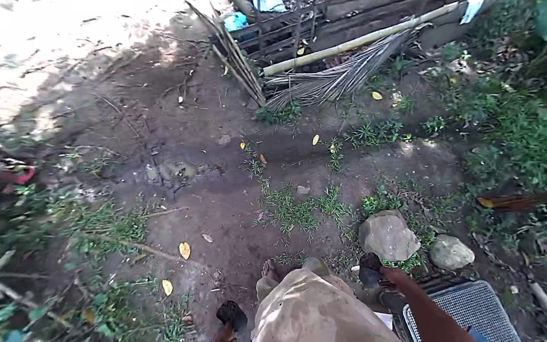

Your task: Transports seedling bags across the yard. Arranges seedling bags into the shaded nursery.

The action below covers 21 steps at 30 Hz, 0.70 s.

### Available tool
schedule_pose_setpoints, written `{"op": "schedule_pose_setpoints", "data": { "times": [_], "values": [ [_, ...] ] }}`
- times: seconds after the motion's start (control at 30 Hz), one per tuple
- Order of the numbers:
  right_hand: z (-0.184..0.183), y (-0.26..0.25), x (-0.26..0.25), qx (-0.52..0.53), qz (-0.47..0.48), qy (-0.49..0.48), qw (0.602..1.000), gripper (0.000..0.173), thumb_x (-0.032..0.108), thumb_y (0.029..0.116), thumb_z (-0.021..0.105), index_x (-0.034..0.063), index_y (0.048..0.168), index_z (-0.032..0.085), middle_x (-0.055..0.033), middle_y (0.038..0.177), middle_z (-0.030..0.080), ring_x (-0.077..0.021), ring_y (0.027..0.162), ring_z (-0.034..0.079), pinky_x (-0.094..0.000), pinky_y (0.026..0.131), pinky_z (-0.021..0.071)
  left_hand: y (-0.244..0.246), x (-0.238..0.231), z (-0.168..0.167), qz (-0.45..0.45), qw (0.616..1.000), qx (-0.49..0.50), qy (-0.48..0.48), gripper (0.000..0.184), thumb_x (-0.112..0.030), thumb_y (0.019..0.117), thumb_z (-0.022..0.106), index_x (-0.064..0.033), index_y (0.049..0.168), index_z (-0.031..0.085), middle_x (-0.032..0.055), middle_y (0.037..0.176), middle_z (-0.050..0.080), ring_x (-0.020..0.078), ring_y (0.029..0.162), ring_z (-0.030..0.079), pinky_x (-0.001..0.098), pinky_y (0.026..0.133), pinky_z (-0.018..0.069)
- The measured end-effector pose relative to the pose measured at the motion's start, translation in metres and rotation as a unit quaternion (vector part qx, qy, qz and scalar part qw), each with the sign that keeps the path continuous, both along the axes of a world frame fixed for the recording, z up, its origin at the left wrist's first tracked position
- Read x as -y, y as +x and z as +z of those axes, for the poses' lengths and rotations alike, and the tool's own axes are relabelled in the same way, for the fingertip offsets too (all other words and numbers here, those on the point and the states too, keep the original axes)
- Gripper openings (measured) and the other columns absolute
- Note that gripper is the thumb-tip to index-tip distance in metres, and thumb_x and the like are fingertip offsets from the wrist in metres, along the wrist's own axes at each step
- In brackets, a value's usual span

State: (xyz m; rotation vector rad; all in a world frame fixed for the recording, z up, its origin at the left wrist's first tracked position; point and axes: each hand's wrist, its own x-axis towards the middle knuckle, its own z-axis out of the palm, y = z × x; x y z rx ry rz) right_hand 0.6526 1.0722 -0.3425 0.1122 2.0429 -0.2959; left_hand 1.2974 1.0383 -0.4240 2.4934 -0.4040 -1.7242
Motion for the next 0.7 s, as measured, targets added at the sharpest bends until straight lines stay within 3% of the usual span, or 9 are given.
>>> {"op": "schedule_pose_setpoints", "data": {
  "times": [0.07, 0.17, 0.4, 0.5, 0.6, 0.7],
  "values": [
    [0.005, -0.003, 0.016, -0.009, -0.046, -0.030, 0.998, 0.044, 0.032, 0.1052, 0.053, -0.0024, 0.132, 0.058, -0.0239, 0.117, 0.066, -0.0333, 0.095, 0.071, -0.0499, 0.081, 0.0602, -0.001, 0.069, -0.015, -0.022, 0.999, -0.009, 0.027, 0.055, -0.042, 0.1088, 0.048, 0.0013, 0.142, 0.053, 0.0279, 0.128, 0.064, 0.0394, 0.107, 0.065, 0.0578, 0.088, 0.0537],
    [0.016, -0.003, 0.039, -0.002, -0.119, -0.064, 0.991, 0.044, 0.033, 0.1065, 0.050, -0.0026, 0.131, 0.057, -0.0221, 0.113, 0.067, -0.0313, 0.091, 0.071, -0.0474, 0.079, 0.0612, -0.022, 0.159, -0.012, -0.069, 0.997, 0.010, 0.029, 0.057, -0.046, 0.1074, 0.049, -0.0005, 0.141, 0.054, 0.0252, 0.128, 0.066, 0.0398, 0.110, 0.067, 0.0610, 0.088, 0.0537],
    [0.011, -0.047, 0.153, -0.009, -0.202, -0.153, 0.967, 0.039, 0.033, 0.1050, 0.053, -0.0011, 0.121, 0.064, -0.0167, 0.105, 0.073, -0.0269, 0.090, 0.074, -0.0445, 0.079, 0.0631, -0.163, 0.332, 0.042, -0.145, 0.986, 0.020, -0.073, 0.054, -0.045, 0.1083, 0.049, 0.0020, 0.131, 0.061, 0.0180, 0.120, 0.073, 0.0324, 0.110, 0.071, 0.0563, 0.089, 0.0562],
    [0.007, -0.090, 0.219, -0.017, -0.168, -0.200, 0.965, 0.036, 0.031, 0.1052, 0.054, -0.0008, 0.112, 0.069, -0.0159, 0.102, 0.074, -0.0259, 0.091, 0.075, -0.0451, 0.082, 0.0632, -0.253, 0.393, 0.074, -0.144, 0.981, 0.008, -0.130, 0.050, -0.040, 0.1103, 0.046, 0.0033, 0.129, 0.061, 0.0181, 0.114, 0.075, 0.0302, 0.104, 0.072, 0.0520, 0.086, 0.0582],
    [0.013, -0.130, 0.273, -0.044, -0.053, -0.223, 0.972, 0.036, 0.034, 0.1030, 0.054, 0.0053, 0.098, 0.075, -0.0121, 0.093, 0.075, -0.0243, 0.088, 0.074, -0.0501, 0.084, 0.0609, -0.338, 0.439, 0.119, -0.153, 0.975, -0.007, -0.162, 0.048, -0.037, 0.1111, 0.044, 0.0056, 0.124, 0.062, 0.0183, 0.109, 0.076, 0.0285, 0.098, 0.074, 0.0482, 0.084, 0.0599],
    [0.041, -0.181, 0.335, -0.076, 0.053, -0.228, 0.969, 0.039, 0.040, 0.1007, 0.054, 0.0112, 0.085, 0.075, -0.0082, 0.082, 0.071, -0.0246, 0.081, 0.069, -0.0554, 0.077, 0.0546, -0.424, 0.483, 0.154, -0.165, 0.965, -0.032, -0.200, 0.047, -0.033, 0.1123, 0.041, 0.0075, 0.120, 0.064, 0.0177, 0.106, 0.077, 0.0262, 0.096, 0.076, 0.0448, 0.084, 0.0611]
  ]
}}
